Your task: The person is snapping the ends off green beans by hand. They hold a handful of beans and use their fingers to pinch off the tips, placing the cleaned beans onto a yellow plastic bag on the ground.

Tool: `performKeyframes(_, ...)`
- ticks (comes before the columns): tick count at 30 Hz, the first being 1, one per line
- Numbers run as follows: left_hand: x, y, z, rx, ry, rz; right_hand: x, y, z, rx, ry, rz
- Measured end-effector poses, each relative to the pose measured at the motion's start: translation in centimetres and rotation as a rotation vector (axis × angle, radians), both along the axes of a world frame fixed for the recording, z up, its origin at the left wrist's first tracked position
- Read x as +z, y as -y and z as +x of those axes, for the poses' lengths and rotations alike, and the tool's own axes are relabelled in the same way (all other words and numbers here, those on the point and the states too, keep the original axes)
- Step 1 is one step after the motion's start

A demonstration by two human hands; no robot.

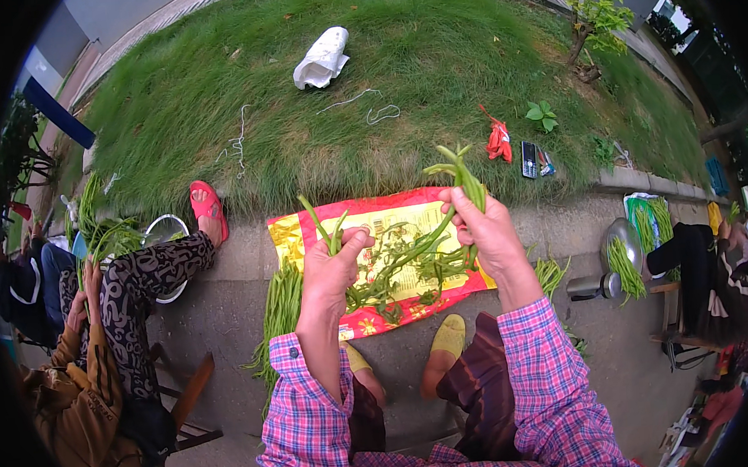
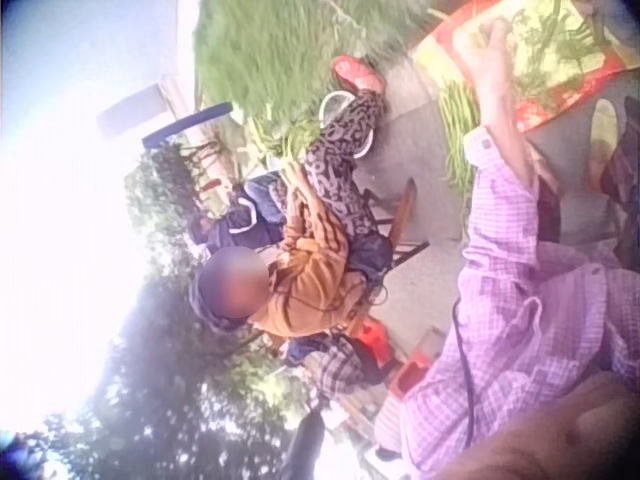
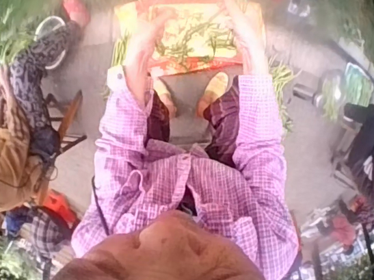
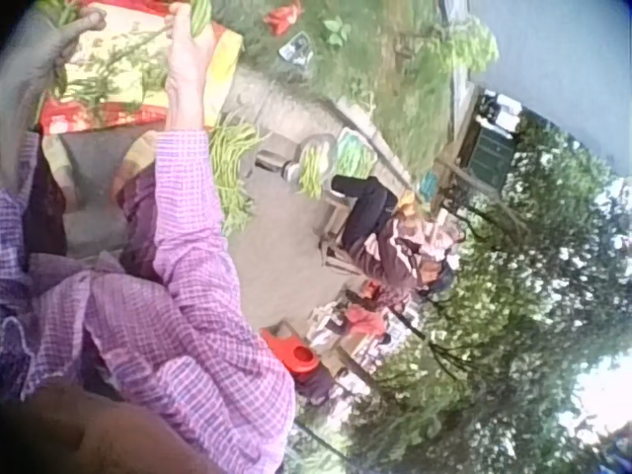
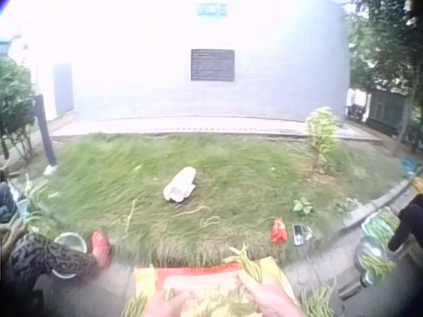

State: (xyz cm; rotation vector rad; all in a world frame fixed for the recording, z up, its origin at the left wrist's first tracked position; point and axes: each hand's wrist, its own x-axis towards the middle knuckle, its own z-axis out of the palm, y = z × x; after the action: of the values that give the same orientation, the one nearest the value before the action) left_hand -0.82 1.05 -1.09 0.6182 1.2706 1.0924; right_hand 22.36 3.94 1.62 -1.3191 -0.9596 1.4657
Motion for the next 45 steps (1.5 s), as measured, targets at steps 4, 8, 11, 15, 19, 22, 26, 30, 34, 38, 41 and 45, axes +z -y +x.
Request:
performKeyframes(4,-0.1,0.0,-0.1,0.011,-0.022,-0.003,0.2,-0.3,1.4,-0.094,-0.028,0.113)
performKeyframes(8,0.0,-0.3,-0.4,0.026,0.076,-0.009,0.6,-0.4,1.5,-0.167,-0.118,0.159)
performKeyframes(11,-0.4,-0.5,-1.4,0.074,0.246,-0.043,1.7,-0.2,1.9,-0.247,-0.251,0.220)
performKeyframes(15,-0.8,-0.7,-2.4,0.140,0.386,-0.061,1.7,-0.6,3.1,-0.486,-0.184,0.303)
performKeyframes(19,-0.7,-1.0,-1.6,0.111,0.490,-0.079,2.3,0.1,0.6,-0.475,0.135,0.293)
performKeyframes(22,-1.5,-0.6,-1.5,-0.019,0.504,-0.064,1.8,1.7,-3.4,-0.217,-0.045,0.124)
performKeyframes(26,-0.9,-0.4,-0.1,-0.084,0.563,-0.037,0.0,3.1,-6.1,-0.016,-0.208,-0.066)
performKeyframes(30,-1.3,-0.4,0.9,-0.164,0.583,0.008,-1.1,3.9,-7.3,0.060,-0.222,-0.102)
performKeyframes(34,-1.7,-0.2,1.9,-0.211,0.565,0.006,-3.3,4.1,-8.2,0.161,-0.133,0.074)
performKeyframes(38,-0.8,0.3,1.8,-0.177,0.490,0.017,-0.5,3.8,-7.4,0.205,-0.043,-0.113)
performKeyframes(41,0.2,0.0,1.3,-0.175,0.435,0.044,-0.6,2.8,-5.4,0.132,-0.029,-0.108)
performKeyframes(45,0.3,-0.4,-0.3,0.042,0.277,0.159,-0.5,1.0,-1.9,-0.007,-0.042,-0.096)
